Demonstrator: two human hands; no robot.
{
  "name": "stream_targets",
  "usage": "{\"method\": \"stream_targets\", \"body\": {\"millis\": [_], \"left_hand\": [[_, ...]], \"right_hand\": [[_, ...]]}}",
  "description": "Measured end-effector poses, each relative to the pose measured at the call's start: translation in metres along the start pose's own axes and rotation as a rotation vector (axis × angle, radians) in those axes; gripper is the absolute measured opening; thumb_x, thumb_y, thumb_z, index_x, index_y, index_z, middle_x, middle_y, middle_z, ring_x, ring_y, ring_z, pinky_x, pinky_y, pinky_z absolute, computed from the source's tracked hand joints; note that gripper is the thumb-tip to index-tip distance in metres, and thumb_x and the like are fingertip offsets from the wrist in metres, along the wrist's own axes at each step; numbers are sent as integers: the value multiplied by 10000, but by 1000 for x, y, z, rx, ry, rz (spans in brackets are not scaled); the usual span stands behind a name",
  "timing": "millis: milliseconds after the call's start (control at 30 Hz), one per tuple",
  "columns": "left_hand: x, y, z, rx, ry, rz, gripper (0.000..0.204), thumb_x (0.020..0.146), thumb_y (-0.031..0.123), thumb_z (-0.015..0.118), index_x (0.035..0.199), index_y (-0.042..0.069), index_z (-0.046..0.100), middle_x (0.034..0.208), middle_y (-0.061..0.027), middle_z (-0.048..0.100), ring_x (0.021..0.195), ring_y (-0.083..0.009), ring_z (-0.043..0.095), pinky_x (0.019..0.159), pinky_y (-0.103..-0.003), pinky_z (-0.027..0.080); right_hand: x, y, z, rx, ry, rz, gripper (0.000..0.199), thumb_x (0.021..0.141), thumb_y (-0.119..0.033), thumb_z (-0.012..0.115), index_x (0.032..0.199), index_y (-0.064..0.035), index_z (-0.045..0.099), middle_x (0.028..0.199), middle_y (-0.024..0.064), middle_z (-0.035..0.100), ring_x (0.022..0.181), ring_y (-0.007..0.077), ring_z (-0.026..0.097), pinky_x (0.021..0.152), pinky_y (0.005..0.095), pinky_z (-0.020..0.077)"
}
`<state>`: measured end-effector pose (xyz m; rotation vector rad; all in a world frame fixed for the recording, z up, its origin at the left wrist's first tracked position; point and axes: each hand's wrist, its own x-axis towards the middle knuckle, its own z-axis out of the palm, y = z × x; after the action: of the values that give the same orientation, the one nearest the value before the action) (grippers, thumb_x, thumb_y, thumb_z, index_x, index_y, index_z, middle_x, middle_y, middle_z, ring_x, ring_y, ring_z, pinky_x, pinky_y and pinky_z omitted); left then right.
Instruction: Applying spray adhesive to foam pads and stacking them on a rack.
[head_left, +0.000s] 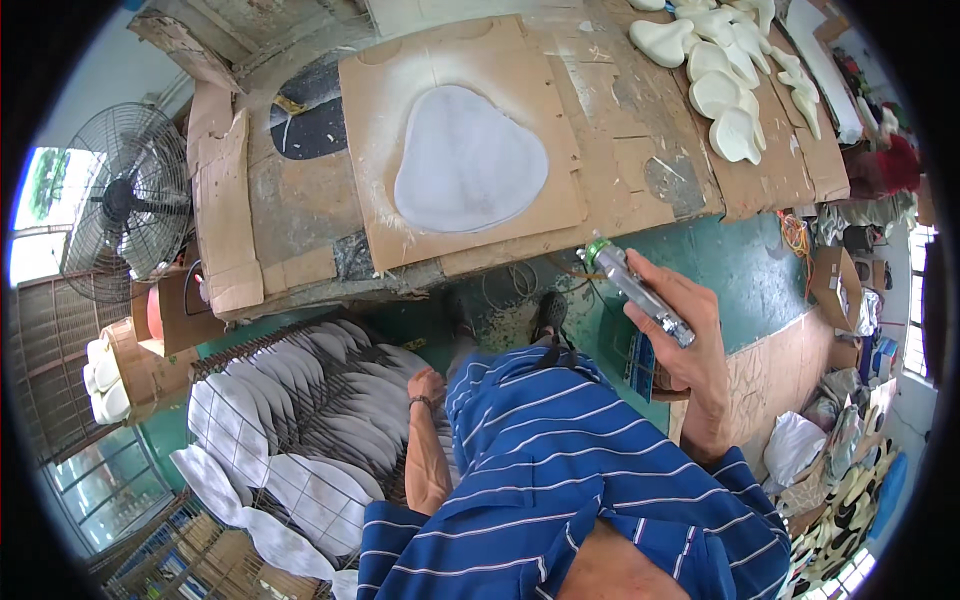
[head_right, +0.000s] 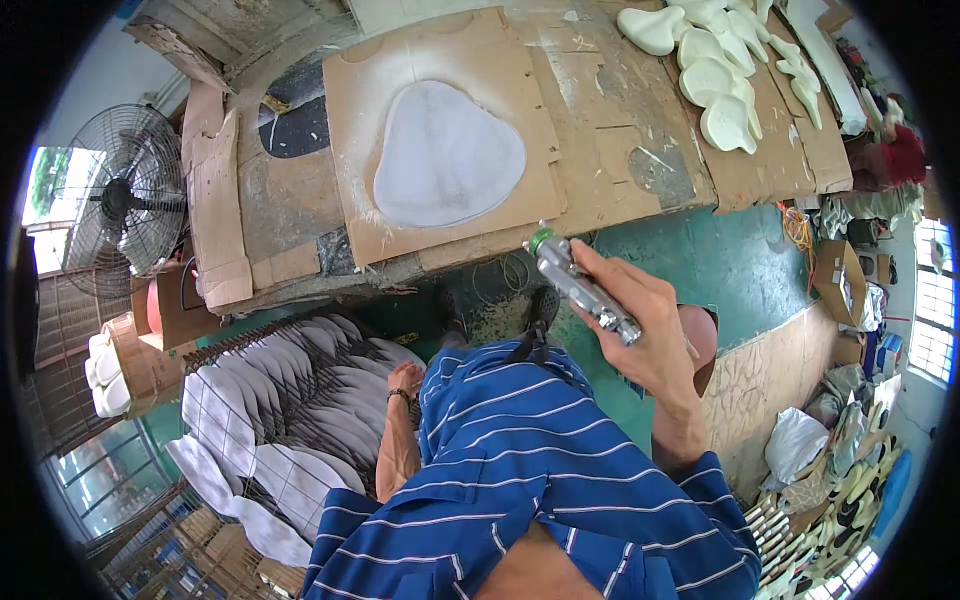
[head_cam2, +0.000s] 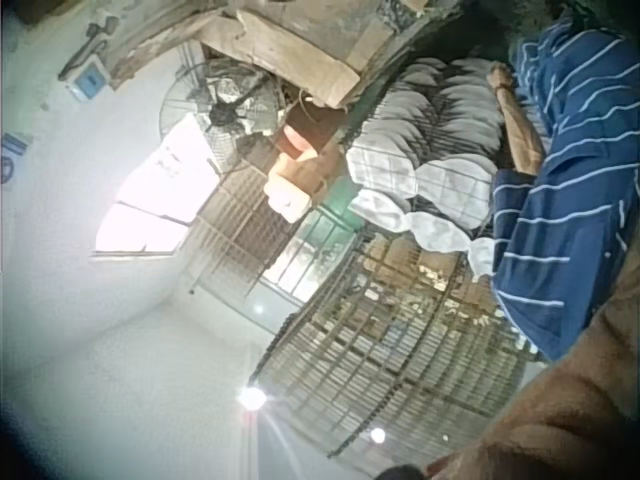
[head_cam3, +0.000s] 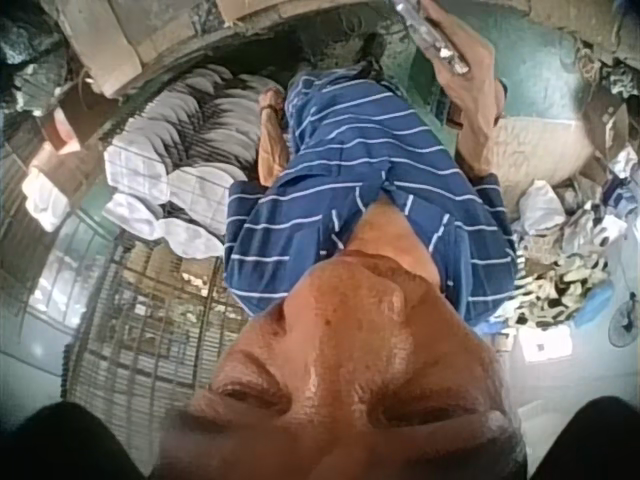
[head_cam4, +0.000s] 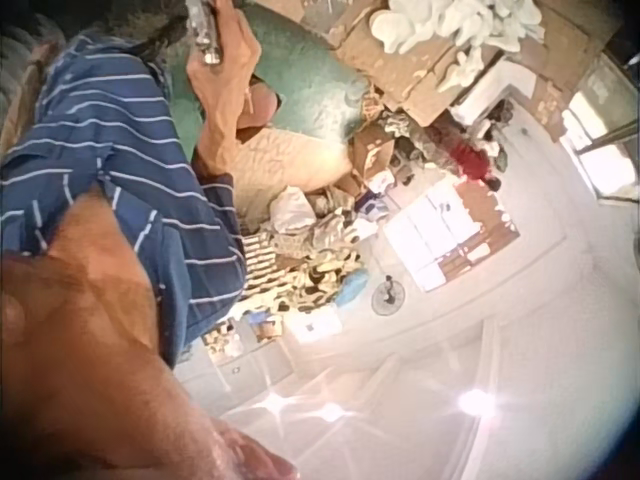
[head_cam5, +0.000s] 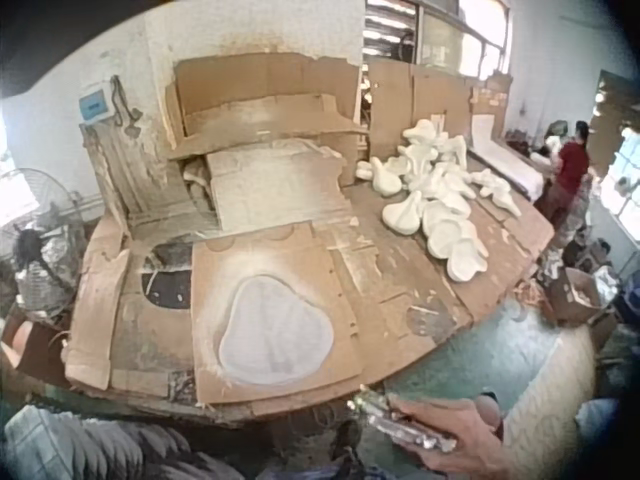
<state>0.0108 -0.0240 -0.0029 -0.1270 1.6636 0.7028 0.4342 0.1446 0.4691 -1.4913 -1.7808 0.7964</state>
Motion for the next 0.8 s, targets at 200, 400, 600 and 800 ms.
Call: {"method": "stream_targets", "body": {"millis": [200,400,600,800], "left_hand": [[0,10,2,10,-2,25,316,909,7,628,1224,30,609,832,-111,665,621,-251,632,503,-361,503],[-6,9,7,190,2,36,280,914,5,632,1193,19,625,810,-111,655,587,-254,604,499,-360,484],[25,-17,-21,-17,-21,-27,244,937,47,607,1179,18,627,775,-111,634,587,-263,595,510,-366,481],[18,0,3,86,-31,-15,312,914,13,623,1225,26,605,798,-129,651,589,-246,596,489,-383,475]], "right_hand": [[-3,0,-6,-26,97,55,569,796,83,750,1349,-6,647,1053,190,732,889,286,721,781,313,544],[-16,4,-17,-127,40,144,560,789,65,759,1335,-10,659,1065,193,734,867,275,721,772,313,545],[-15,-13,-17,-36,46,127,558,785,47,771,1329,-19,666,1060,185,736,872,263,730,776,305,544],[-24,-8,-19,-59,62,36,603,749,72,758,1337,-16,658,1032,191,728,835,305,724,754,305,540]]}}
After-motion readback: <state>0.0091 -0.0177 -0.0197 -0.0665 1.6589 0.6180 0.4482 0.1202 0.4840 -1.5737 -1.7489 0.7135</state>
